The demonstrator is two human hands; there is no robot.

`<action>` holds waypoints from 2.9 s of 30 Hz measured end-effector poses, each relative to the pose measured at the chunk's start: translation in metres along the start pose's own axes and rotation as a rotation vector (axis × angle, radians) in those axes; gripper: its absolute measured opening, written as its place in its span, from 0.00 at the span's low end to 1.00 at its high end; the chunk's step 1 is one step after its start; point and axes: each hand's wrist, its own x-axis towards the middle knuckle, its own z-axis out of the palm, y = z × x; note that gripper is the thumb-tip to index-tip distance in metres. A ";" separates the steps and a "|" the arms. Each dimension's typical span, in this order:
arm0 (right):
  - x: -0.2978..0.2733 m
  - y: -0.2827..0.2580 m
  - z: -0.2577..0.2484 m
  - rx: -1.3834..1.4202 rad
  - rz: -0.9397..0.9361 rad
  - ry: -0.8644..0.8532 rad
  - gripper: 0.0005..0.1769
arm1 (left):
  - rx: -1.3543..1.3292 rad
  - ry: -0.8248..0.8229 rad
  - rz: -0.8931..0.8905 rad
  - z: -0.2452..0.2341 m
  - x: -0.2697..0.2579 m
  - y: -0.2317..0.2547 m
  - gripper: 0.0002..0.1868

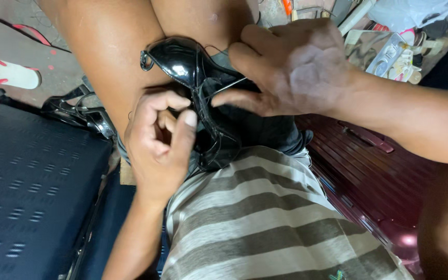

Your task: The person sands the sole of a black high-heeled shoe with a sanding block, then uses a needle and thread to stitch the upper part of the shoe. The person holds the shoe on their lap while performing the repair.

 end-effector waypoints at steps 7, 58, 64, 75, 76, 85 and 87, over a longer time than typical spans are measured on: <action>-0.023 0.018 -0.011 -0.030 0.072 -0.141 0.31 | 0.056 0.124 0.149 -0.002 -0.005 0.006 0.13; 0.019 -0.033 -0.019 0.686 0.213 -0.052 0.09 | 0.245 -0.121 0.178 0.007 0.012 0.039 0.50; -0.023 0.012 -0.019 0.479 0.325 -0.243 0.06 | 0.151 -0.138 0.221 0.005 0.012 0.032 0.53; -0.046 -0.005 -0.032 0.335 0.439 -0.220 0.11 | 0.102 -0.140 0.196 0.001 0.014 0.039 0.48; -0.043 -0.014 -0.030 0.194 0.322 -0.165 0.12 | 0.088 -0.142 0.162 0.002 0.015 0.040 0.49; -0.013 -0.041 -0.020 0.493 0.157 -0.010 0.20 | 0.072 -0.162 0.234 -0.003 0.010 0.032 0.46; -0.006 -0.045 -0.018 0.680 0.246 -0.038 0.21 | 0.072 -0.093 0.288 -0.004 0.006 0.027 0.36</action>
